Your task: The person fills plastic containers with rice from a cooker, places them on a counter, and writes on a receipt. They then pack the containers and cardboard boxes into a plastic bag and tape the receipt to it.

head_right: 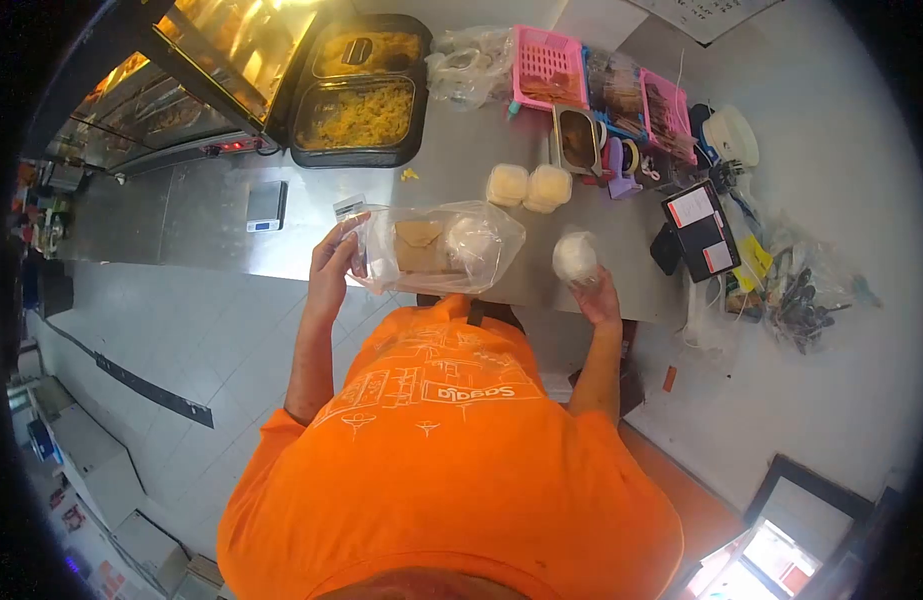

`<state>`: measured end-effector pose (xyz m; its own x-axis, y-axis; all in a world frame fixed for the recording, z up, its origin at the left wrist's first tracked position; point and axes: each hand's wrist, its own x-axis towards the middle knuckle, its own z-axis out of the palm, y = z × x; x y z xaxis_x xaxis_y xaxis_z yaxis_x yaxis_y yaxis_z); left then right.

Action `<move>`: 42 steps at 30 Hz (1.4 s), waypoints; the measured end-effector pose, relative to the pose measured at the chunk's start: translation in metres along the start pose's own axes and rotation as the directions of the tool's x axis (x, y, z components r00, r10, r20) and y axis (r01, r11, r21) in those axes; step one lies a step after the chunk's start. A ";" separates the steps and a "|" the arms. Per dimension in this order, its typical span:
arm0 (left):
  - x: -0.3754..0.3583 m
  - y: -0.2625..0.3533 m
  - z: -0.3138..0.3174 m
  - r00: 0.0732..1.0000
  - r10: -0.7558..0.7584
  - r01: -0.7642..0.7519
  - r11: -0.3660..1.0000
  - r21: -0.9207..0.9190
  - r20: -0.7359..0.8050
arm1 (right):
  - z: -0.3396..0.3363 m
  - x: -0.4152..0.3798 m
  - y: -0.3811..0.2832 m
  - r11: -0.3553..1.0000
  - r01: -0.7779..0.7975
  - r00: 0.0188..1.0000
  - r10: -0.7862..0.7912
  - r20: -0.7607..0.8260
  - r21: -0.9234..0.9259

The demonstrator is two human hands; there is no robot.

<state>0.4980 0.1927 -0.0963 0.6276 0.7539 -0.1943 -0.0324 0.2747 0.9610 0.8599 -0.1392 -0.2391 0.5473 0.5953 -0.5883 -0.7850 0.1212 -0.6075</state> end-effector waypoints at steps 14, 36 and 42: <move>-0.003 0.012 -0.002 0.996 0.080 -0.084 0.987 0.137 0.039 | 0.272 0.030 0.133 0.637 0.317 0.883 0.072 0.463 -0.703; 0.003 0.009 0.006 0.990 0.121 -0.114 0.989 0.095 -0.067 | 0.299 -0.010 0.092 -0.547 0.417 0.883 0.054 0.467 -0.726; 0.015 0.008 0.005 0.993 0.000 -0.028 0.971 -0.238 -0.119 | 0.268 -0.066 -0.014 -0.849 0.215 0.867 -0.062 0.494 -0.483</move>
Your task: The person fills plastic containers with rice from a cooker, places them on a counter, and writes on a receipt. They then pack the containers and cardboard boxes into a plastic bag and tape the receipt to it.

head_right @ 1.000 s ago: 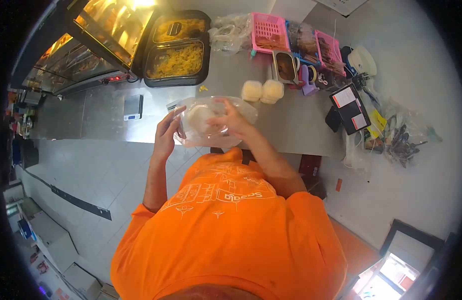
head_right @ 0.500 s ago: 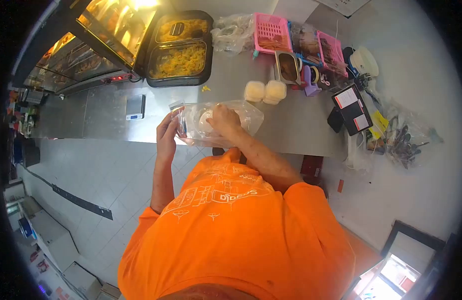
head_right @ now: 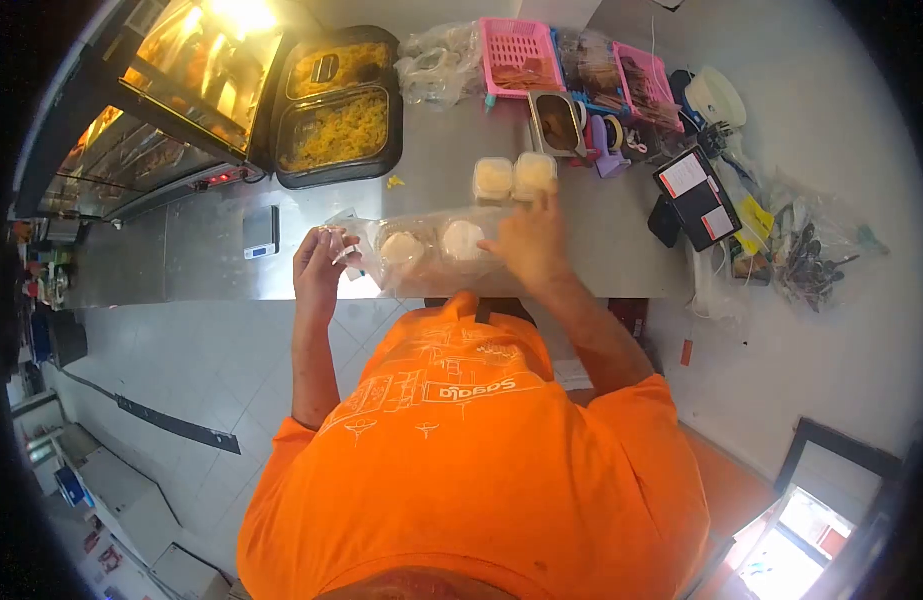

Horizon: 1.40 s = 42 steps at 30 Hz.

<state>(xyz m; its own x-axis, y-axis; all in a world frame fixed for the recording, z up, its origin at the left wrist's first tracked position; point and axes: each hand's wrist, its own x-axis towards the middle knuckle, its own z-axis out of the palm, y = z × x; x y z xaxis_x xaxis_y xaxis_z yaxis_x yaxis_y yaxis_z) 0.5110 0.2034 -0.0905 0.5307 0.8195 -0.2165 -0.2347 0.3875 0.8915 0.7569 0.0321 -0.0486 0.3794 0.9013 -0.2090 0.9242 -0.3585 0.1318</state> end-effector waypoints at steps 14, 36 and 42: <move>-0.013 0.023 0.018 0.984 -0.120 0.091 0.975 0.202 0.134 | 0.003 -0.008 0.038 0.713 -0.173 0.845 0.462 -0.269 0.680; 0.109 -0.180 -0.151 0.891 0.222 0.286 0.407 0.868 -0.397 | 0.040 0.013 0.035 -0.155 0.020 0.985 0.174 0.007 0.988; 0.063 0.038 -0.037 0.910 0.390 -0.267 0.297 0.917 0.138 | 0.023 0.008 0.032 -0.560 -0.088 0.987 0.061 0.148 0.824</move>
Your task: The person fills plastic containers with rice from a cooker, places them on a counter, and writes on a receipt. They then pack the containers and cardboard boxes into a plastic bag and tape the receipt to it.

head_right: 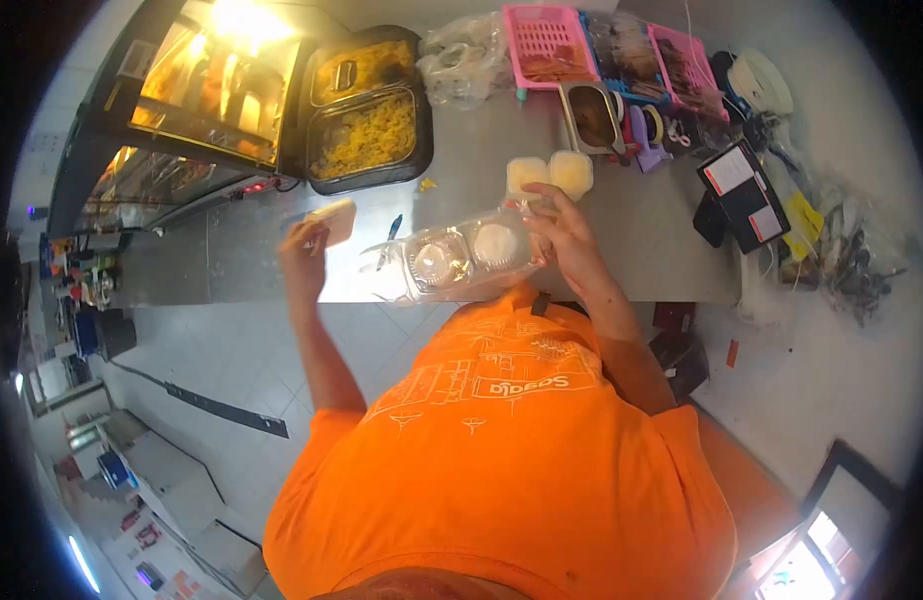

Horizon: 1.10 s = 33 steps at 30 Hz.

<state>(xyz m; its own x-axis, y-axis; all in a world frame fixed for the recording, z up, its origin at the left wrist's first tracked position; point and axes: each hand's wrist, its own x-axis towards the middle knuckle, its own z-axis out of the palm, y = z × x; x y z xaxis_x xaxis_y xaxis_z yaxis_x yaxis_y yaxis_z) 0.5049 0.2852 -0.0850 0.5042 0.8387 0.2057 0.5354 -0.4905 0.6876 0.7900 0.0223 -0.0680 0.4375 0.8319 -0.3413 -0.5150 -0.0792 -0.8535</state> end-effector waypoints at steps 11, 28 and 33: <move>0.004 0.080 0.158 0.781 0.401 -0.432 0.901 -0.050 0.478 | -0.003 0.003 0.009 0.996 0.026 0.998 -0.032 0.059 0.089; -0.004 0.034 0.188 0.700 0.197 -0.644 0.589 0.488 0.687 | -0.017 0.014 -0.002 0.942 0.211 0.966 -0.160 0.205 -0.261; -0.035 0.055 0.139 0.785 0.251 -0.588 0.588 0.555 0.566 | -0.079 0.058 -0.005 0.391 0.080 0.940 -0.335 -0.060 -0.917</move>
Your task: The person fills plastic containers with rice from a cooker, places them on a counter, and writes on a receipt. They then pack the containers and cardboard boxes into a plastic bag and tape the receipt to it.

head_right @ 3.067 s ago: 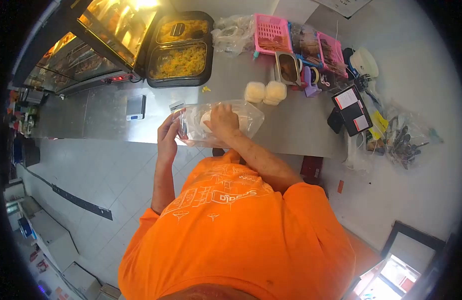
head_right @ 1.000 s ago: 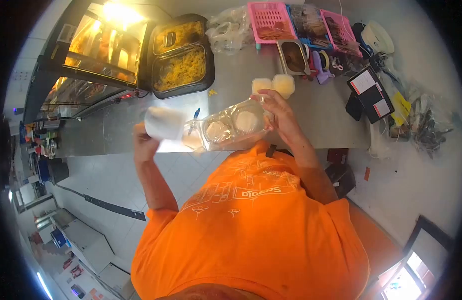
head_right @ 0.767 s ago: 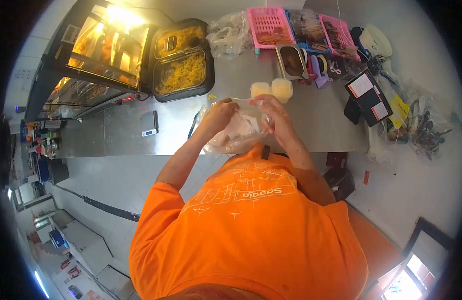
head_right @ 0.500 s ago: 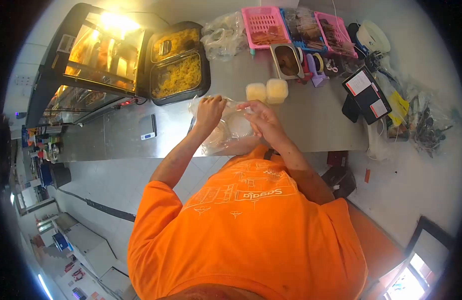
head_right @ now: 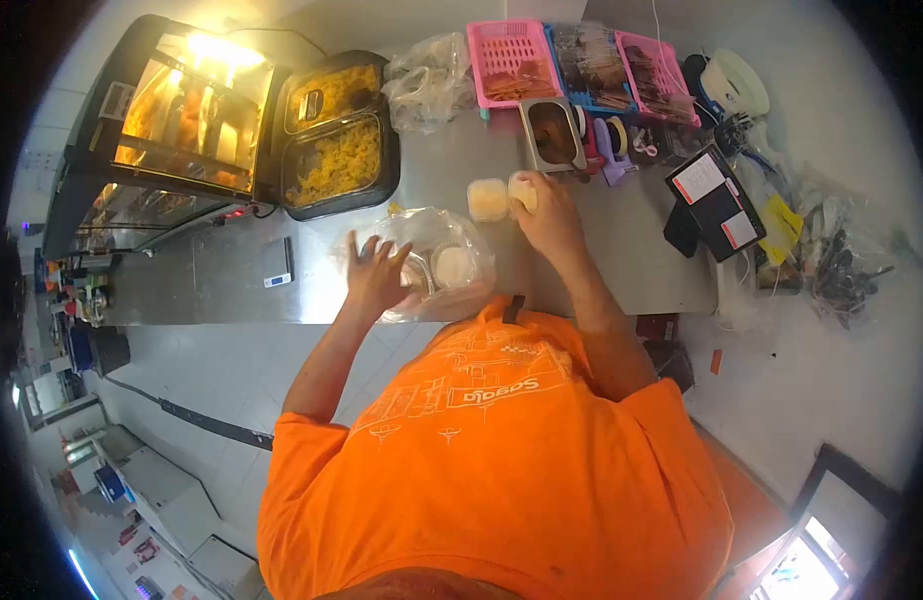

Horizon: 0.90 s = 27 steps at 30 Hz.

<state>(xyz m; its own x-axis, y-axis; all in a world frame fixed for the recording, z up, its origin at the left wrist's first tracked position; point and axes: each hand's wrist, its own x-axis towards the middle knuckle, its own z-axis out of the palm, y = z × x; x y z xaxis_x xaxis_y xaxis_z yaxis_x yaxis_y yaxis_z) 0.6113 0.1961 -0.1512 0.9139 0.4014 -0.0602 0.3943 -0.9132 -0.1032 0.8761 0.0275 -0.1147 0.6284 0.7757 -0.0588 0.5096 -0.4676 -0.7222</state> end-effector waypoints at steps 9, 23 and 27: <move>-0.061 -0.020 -0.147 0.951 -0.082 0.040 0.989 0.144 0.297 | 0.045 0.054 0.057 0.756 0.219 0.973 -0.118 0.200 -0.617; -0.091 -0.056 -0.125 0.972 0.224 -0.232 0.961 -0.151 -0.069 | 0.025 -0.023 -0.166 0.849 0.493 0.579 -0.482 0.658 0.188; -0.091 -0.053 -0.126 0.961 0.258 -0.270 0.953 -0.137 -0.100 | 0.131 -0.036 -0.139 0.662 0.734 0.598 -0.523 0.608 -0.153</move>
<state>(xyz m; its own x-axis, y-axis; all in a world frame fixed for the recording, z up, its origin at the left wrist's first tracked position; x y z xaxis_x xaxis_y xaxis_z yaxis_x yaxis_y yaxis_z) 0.5196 0.1994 -0.0148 0.9896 0.1432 0.0150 0.1422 -0.9884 0.0536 0.7057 0.1201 -0.1027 -0.2477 0.9658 -0.0765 0.8881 0.1949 -0.4162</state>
